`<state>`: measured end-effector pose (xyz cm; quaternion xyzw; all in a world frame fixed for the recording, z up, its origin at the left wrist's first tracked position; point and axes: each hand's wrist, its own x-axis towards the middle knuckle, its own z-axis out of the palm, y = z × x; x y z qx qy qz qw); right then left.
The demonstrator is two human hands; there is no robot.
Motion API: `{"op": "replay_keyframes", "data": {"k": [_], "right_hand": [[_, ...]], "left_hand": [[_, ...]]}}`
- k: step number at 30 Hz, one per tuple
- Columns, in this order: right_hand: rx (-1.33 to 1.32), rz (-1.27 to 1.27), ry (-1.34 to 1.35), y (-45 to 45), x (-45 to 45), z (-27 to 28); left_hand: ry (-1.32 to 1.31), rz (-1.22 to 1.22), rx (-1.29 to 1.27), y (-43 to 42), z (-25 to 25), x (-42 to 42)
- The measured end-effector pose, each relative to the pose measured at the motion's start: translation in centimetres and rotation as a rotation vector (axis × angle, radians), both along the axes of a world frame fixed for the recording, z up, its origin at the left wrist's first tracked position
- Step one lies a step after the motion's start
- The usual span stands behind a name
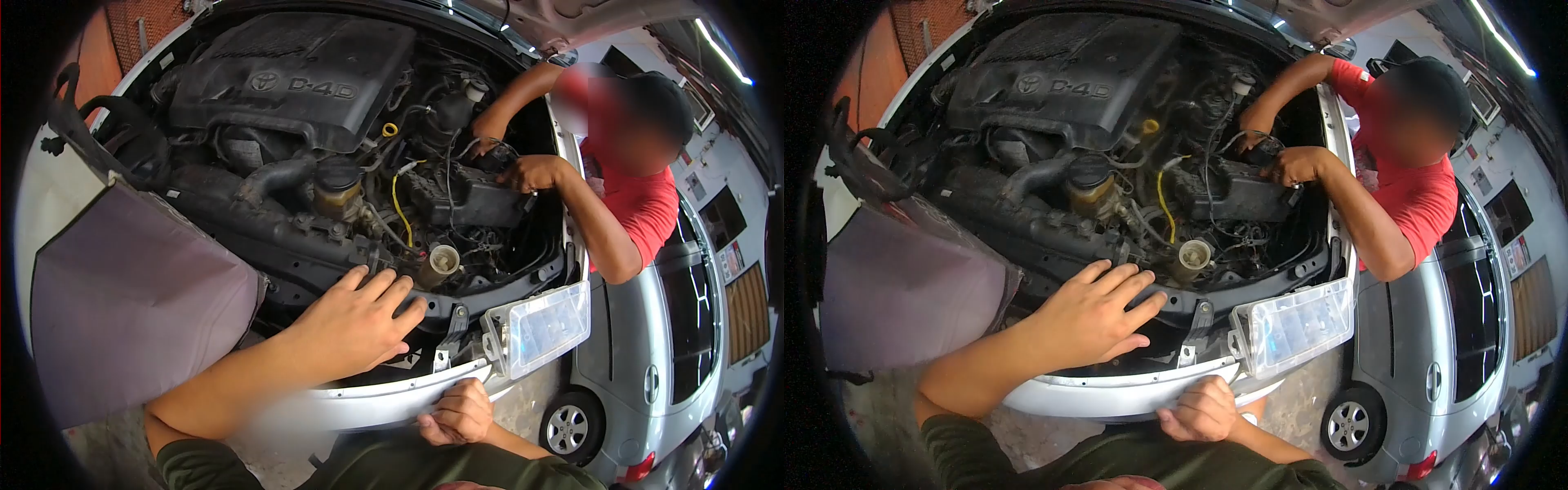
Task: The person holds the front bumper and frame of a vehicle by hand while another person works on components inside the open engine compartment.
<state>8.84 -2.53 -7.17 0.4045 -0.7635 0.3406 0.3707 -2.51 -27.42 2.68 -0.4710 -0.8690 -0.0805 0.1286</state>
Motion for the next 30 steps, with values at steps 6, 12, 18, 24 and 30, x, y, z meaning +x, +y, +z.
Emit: {"op": "replay_keyframes", "data": {"k": [6,12,18,24,30], "right_hand": [[0.028,-0.043,-0.005,-0.26,0.38,-0.16],[0.048,-0.064,0.005,-0.55,0.42,0.05],[0.047,-0.071,0.015,-0.6,0.42,0.1],[0.029,-0.061,0.012,-0.44,0.41,-0.12],[0.042,-0.061,0.004,-0.32,0.54,-0.21]], "left_hand": [[0.007,-0.005,-0.005,-0.04,-0.13,-0.1],[-0.017,-0.008,-0.007,-0.18,0.01,-0.08],[-0.017,-0.012,-0.012,-0.2,-0.03,-0.1],[-0.032,-0.013,-0.023,-0.2,0.09,-0.15],[-0.025,-0.01,-0.026,-0.21,0.01,-0.14]]}}
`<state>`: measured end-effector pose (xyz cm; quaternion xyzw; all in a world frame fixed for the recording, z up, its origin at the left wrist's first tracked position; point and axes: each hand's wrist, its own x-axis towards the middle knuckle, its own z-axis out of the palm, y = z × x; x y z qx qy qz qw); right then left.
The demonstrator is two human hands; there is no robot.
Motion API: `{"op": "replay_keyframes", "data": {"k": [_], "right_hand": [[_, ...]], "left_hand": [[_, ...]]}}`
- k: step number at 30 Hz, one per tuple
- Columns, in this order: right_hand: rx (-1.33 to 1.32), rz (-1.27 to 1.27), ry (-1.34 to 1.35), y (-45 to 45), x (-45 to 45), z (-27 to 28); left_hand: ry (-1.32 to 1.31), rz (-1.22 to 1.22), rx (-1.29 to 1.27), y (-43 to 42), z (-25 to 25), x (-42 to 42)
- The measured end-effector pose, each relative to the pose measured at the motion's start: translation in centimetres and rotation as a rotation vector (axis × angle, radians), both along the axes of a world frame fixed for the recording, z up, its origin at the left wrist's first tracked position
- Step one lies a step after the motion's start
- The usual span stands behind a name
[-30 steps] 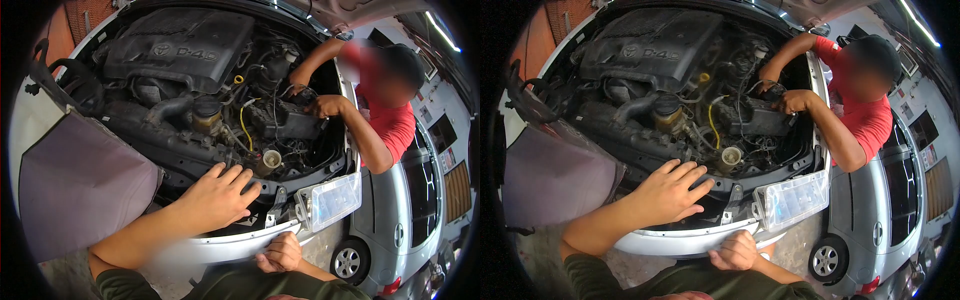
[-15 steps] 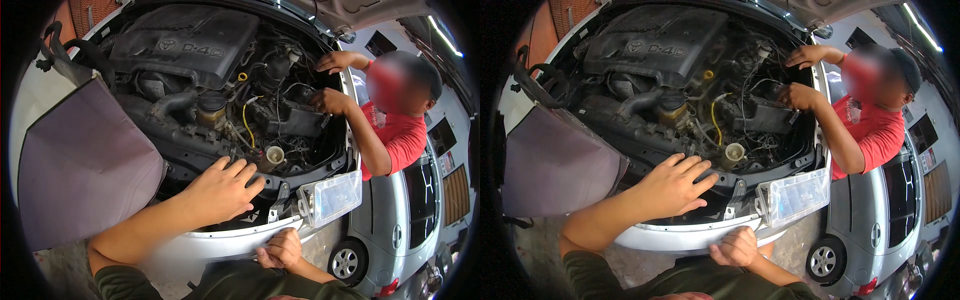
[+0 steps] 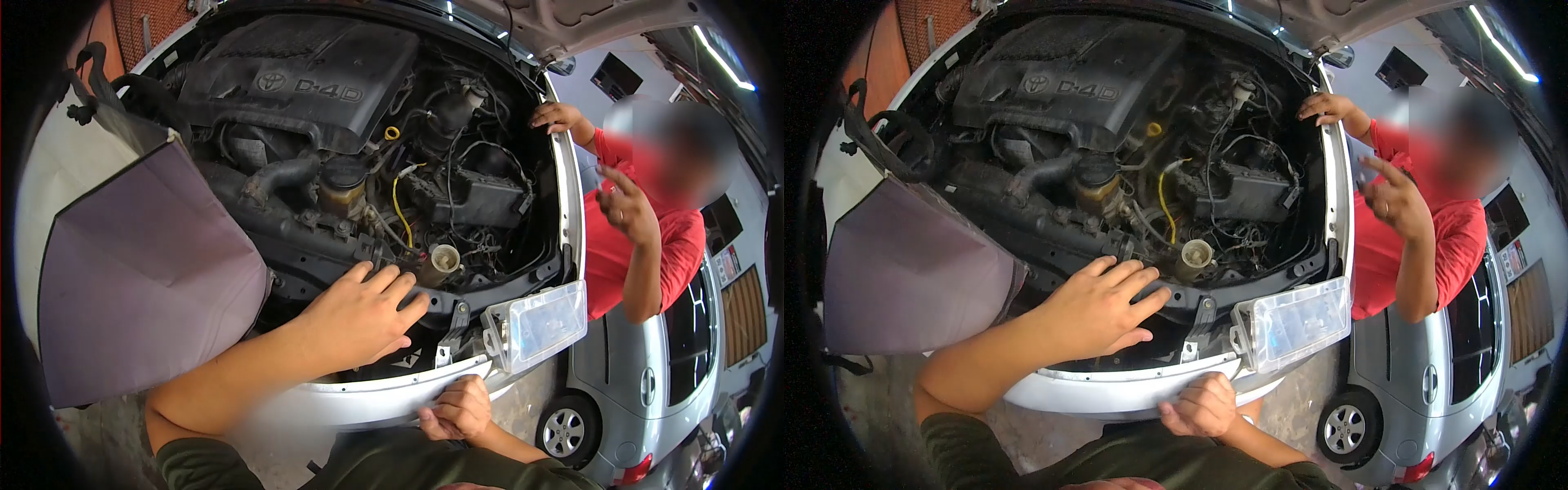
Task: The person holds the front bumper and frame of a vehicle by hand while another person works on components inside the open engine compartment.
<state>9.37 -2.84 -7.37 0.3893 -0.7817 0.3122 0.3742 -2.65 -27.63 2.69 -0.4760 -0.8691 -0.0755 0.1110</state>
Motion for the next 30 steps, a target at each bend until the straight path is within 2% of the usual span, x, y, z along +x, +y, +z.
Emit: {"op": "replay_keyframes", "data": {"k": [30], "right_hand": [[-0.078,-0.01,0.054,-0.59,-0.36,-0.09]], "left_hand": [[0.02,0.005,0.015,0.01,-0.15,0.19]]}}
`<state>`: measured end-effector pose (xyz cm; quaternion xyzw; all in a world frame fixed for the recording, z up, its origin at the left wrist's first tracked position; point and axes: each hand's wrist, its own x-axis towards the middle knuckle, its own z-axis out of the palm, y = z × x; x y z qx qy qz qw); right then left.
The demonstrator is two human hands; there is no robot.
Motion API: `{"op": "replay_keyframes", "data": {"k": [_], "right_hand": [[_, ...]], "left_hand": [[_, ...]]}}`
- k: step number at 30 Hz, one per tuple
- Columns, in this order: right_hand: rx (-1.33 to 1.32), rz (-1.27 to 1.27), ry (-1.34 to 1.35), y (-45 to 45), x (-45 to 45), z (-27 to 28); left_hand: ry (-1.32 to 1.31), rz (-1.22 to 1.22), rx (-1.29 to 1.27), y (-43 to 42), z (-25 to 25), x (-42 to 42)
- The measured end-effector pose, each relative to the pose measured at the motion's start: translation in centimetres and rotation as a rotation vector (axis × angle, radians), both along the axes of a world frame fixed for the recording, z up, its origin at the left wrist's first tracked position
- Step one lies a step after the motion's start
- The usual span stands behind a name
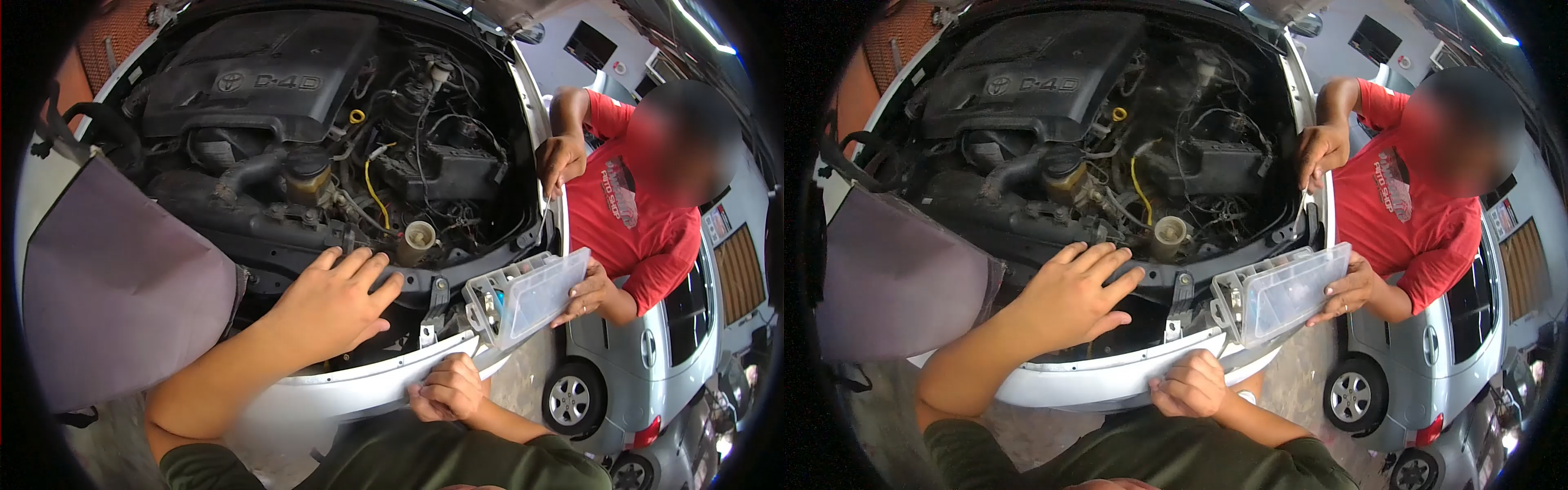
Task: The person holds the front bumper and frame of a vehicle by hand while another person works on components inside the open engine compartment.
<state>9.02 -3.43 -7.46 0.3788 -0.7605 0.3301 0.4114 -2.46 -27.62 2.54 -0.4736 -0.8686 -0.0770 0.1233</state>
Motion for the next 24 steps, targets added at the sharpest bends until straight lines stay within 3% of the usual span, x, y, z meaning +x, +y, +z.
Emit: {"op": "replay_keyframes", "data": {"k": [24], "right_hand": [[-0.046,0.099,0.033,0.57,-0.64,-0.6]], "left_hand": [[-0.022,0.003,-0.005,0.39,0.71,0.03]]}}
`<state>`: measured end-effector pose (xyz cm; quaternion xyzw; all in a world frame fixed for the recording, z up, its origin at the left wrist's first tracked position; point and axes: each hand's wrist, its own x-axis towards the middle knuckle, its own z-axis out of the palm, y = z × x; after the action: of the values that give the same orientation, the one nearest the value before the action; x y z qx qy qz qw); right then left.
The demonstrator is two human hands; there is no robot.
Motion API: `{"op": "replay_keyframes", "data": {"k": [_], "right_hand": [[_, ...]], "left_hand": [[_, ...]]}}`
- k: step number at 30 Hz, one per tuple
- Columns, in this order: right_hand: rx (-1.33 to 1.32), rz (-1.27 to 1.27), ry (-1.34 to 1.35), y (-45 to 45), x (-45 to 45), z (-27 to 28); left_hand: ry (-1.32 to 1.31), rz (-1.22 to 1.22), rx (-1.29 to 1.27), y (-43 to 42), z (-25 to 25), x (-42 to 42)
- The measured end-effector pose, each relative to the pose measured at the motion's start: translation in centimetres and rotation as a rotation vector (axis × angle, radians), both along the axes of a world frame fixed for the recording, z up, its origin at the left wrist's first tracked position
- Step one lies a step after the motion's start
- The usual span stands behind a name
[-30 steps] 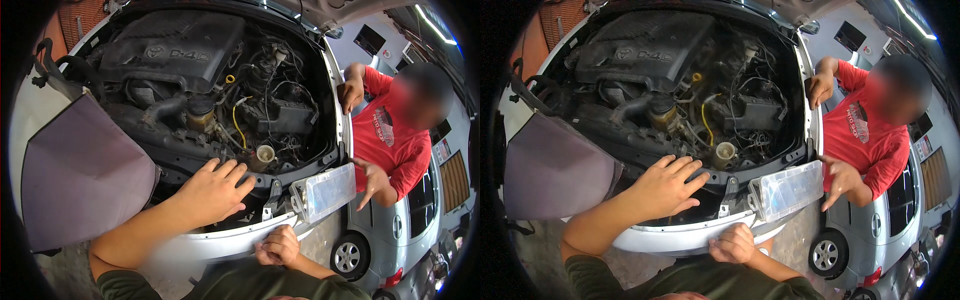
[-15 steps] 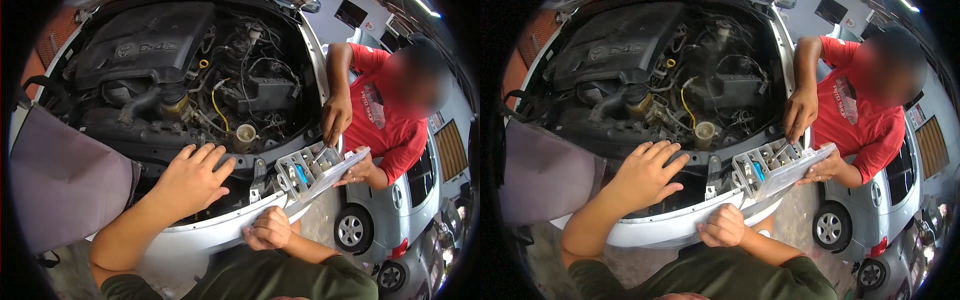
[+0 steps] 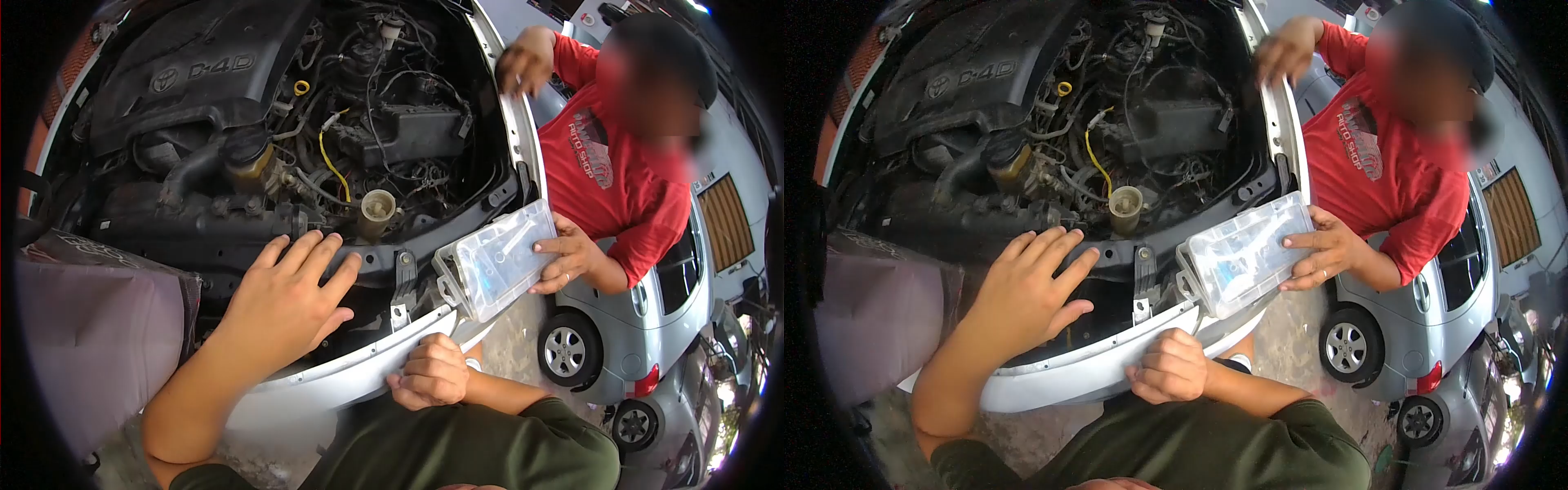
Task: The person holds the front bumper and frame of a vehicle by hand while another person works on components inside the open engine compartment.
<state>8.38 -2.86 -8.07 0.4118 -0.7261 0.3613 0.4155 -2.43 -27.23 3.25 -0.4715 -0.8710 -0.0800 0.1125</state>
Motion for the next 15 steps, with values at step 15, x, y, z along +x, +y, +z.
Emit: {"op": "replay_keyframes", "data": {"k": [15], "right_hand": [[-0.04,0.017,-0.053,0.02,0.19,0.13]], "left_hand": [[0.006,-0.006,0.008,-0.06,-0.12,-0.02]]}}
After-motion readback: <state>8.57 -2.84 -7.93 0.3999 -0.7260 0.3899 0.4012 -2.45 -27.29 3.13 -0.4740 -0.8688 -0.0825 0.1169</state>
